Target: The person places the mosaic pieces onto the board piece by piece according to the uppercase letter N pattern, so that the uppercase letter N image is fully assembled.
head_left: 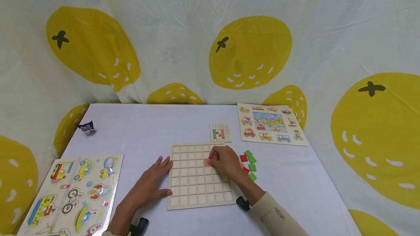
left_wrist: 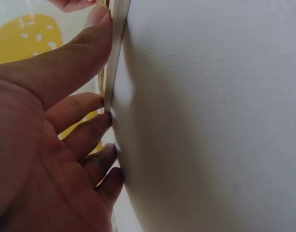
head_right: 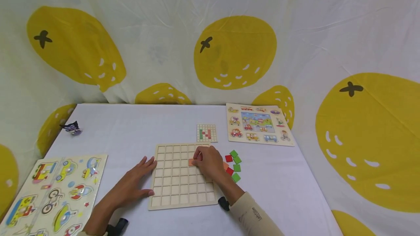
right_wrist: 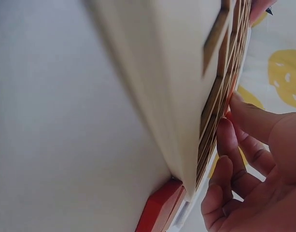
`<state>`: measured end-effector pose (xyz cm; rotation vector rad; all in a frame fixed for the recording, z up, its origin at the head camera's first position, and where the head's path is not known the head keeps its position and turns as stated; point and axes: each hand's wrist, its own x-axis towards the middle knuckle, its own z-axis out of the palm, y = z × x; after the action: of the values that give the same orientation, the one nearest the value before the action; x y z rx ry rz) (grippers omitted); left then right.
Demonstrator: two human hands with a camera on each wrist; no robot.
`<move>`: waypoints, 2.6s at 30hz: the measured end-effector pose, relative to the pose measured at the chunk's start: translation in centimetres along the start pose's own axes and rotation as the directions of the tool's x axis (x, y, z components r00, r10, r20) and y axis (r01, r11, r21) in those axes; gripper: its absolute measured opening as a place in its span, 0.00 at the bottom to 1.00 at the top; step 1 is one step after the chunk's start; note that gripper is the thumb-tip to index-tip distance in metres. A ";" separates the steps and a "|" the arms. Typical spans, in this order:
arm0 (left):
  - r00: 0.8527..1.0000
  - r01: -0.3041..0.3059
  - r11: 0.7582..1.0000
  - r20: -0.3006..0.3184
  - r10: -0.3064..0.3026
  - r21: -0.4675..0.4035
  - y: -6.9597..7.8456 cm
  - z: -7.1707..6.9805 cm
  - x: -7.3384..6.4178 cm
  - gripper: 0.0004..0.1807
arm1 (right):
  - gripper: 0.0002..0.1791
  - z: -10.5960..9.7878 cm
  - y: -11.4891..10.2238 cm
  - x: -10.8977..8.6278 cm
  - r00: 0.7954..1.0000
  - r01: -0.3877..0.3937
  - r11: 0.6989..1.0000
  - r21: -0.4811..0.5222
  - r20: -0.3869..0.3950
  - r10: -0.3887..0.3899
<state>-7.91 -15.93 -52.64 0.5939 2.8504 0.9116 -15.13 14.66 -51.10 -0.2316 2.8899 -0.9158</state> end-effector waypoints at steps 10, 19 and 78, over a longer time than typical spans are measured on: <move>1.000 0.000 1.000 0.006 0.000 0.004 0.0 0.0 0.0 0.54 | 0.03 -0.5 0.1 -0.4 1.000 0.013 1.000 0.017 -0.008 -0.013; 1.000 -0.004 1.000 -0.004 0.004 0.006 0.2 0.0 0.0 0.54 | 0.08 -2.9 0.9 -1.1 0.999 -0.021 0.990 0.143 -0.026 0.025; 0.999 0.039 0.999 0.025 -0.039 -0.009 0.3 0.1 0.2 0.55 | 0.11 -5.0 3.7 -3.9 0.994 -0.107 0.985 0.133 -0.007 0.109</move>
<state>-7.95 -15.64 -52.54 0.5431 2.8237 0.9055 -12.46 21.16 -49.01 -0.0568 2.8076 -1.0882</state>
